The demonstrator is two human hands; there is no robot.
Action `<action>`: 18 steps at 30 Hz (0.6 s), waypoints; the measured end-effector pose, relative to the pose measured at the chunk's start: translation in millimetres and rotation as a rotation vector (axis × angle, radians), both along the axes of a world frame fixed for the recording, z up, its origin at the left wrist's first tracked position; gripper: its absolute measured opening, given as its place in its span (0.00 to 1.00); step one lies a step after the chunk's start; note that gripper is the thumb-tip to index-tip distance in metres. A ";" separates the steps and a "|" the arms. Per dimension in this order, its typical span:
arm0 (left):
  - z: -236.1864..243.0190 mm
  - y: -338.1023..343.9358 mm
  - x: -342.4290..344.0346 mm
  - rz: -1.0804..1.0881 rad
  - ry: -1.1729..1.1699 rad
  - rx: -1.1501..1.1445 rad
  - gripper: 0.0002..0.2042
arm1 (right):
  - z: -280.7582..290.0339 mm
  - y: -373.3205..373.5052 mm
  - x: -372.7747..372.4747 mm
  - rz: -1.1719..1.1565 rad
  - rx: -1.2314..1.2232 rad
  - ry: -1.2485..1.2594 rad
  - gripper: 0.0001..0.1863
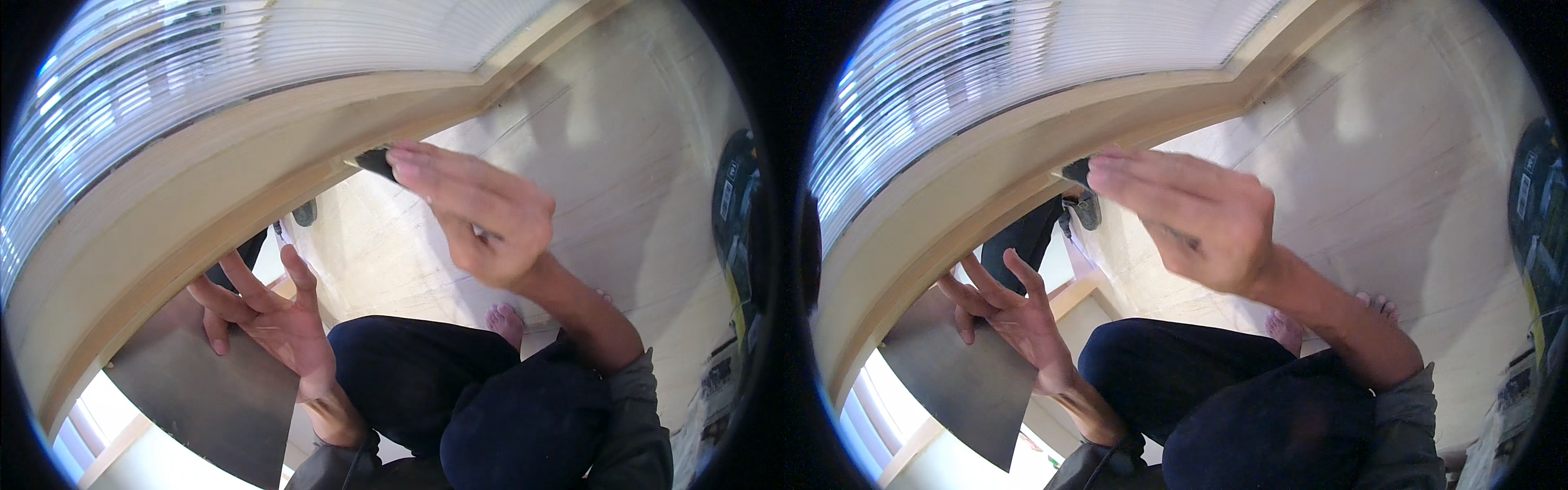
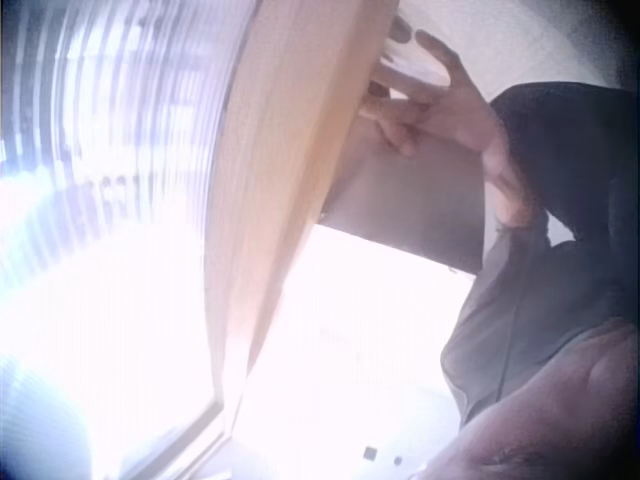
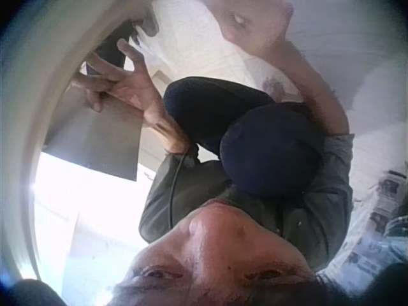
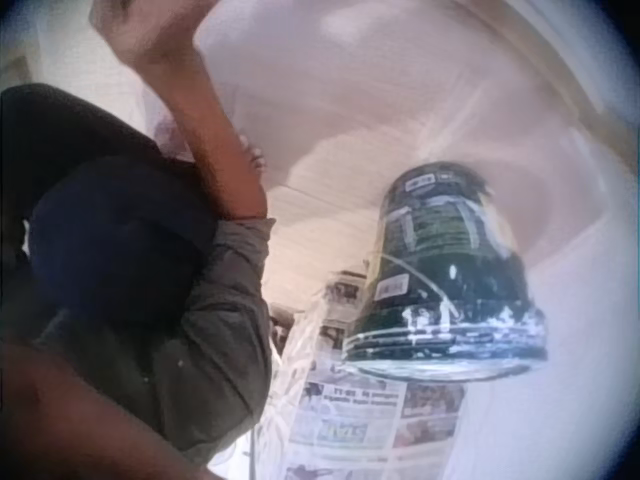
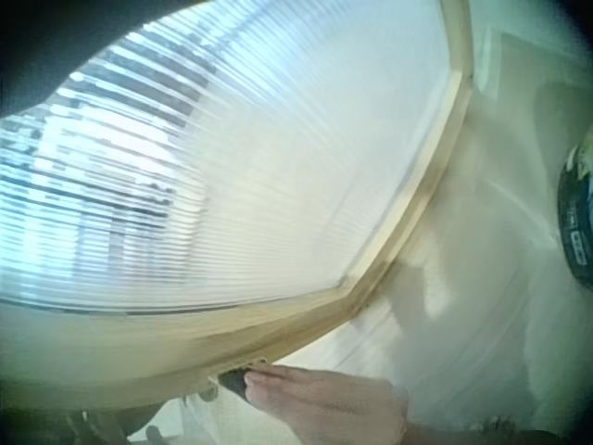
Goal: The person uses a putty knife to apply a white filler substance from a plastic sheet onto the wooden frame of a door. They repeatedly scoop the filler and smooth it into the gaps and joints of the frame, working on the lower section of the door.
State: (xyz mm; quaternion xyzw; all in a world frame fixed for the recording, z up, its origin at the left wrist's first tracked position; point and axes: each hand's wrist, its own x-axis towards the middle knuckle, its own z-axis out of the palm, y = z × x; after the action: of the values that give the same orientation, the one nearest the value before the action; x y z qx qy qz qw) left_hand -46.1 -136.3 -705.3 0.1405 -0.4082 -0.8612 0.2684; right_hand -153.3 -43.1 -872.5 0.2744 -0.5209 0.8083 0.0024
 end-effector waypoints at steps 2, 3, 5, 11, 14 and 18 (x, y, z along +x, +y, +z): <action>-1.2 -1.3 0.2 0.001 0.004 0.021 0.14 | -2.0 -1.8 -8.5 0.054 -0.019 -0.005 0.22; -2.1 -1.5 0.8 0.002 0.004 0.027 0.14 | -3.6 -2.7 -11.5 0.062 -0.016 0.005 0.21; -3.4 0.1 -3.4 0.006 -0.013 0.021 0.14 | -5.9 -2.3 -14.1 0.070 -0.005 0.021 0.21; -1.4 1.4 -1.8 0.042 -0.023 -0.013 0.14 | -6.6 9.2 -9.9 0.162 -0.017 -0.027 0.19; -0.8 1.0 -3.9 0.029 -0.010 0.022 0.14 | -3.8 9.0 -9.8 0.115 -0.029 -0.127 0.17; -0.1 0.2 -2.4 0.041 -0.015 0.038 0.15 | -2.3 2.4 -16.1 0.085 -0.073 -0.071 0.17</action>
State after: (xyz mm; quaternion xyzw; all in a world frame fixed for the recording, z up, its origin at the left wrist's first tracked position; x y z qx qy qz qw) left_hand -48.5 -136.1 -705.4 0.1602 -0.3908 -0.8620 0.2805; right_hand -169.5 -40.7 -874.8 0.2673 -0.4790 0.8352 -0.0401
